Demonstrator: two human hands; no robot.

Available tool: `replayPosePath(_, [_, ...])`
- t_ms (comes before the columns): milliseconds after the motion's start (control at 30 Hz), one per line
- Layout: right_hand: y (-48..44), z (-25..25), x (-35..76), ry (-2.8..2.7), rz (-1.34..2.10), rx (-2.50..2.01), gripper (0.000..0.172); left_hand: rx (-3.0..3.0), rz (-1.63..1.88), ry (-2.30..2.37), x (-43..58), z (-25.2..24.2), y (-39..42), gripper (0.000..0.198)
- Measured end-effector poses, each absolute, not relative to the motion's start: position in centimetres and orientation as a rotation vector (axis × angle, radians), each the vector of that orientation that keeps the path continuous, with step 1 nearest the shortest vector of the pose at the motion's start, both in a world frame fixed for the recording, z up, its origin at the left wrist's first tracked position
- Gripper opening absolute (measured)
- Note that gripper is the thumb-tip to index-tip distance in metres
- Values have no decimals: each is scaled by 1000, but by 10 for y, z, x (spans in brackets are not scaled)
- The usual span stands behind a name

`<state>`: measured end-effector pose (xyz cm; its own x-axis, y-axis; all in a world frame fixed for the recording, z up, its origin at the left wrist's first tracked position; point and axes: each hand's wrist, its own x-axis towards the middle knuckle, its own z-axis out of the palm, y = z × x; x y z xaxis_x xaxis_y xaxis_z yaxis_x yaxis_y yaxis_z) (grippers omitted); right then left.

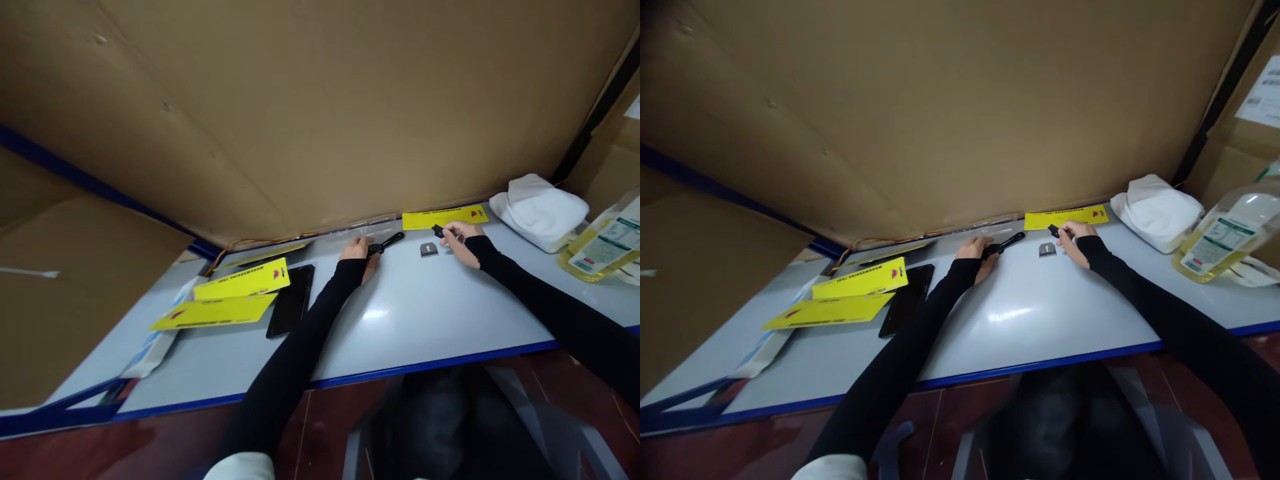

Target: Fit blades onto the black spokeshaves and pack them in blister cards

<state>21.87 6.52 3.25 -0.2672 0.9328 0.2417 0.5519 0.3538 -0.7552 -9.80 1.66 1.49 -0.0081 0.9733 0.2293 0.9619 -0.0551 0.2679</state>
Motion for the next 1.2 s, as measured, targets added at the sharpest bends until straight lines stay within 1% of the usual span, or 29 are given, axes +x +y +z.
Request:
replayPosePath(67, [61,31,216,-1913,775,-1242,19,2158,606,2116,-100,18,17,39])
replayPosePath(167, [55,27,211,-1890,858,-1153,18,2074,696,2050,-99,23,17,25])
replayPosePath(233, [51,28,208,-1851,971,-1090,21,2044,726,2010,-96,25,15,16])
replayPosePath(333, [45,34,206,-1730,1235,-1035,31,2027,756,1982,-89,28,10,10])
replayPosePath(433, [41,40,204,-1684,1342,-1022,37,1737,931,1881,-79,32,3,8])
replayPosePath(567, [37,38,205,-1862,1302,-941,32,1364,1039,1665,-66,36,-4,15])
replayPosePath(700, [28,31,205,-2118,1222,-915,20,1019,1105,1318,-59,36,-4,37])
replayPosePath(767, [23,29,203,-2214,1107,-918,14,933,1117,1245,-56,33,-5,43])
replayPosePath(833, [19,29,202,-2301,973,-906,11,877,1121,1227,-52,28,-7,43])
replayPosePath(1033, [21,26,204,-2449,647,-891,8,842,1145,1261,-39,22,-13,42])
replayPosePath(1200, [32,23,207,-2513,386,-955,12,883,1141,1204,-38,23,-15,44])
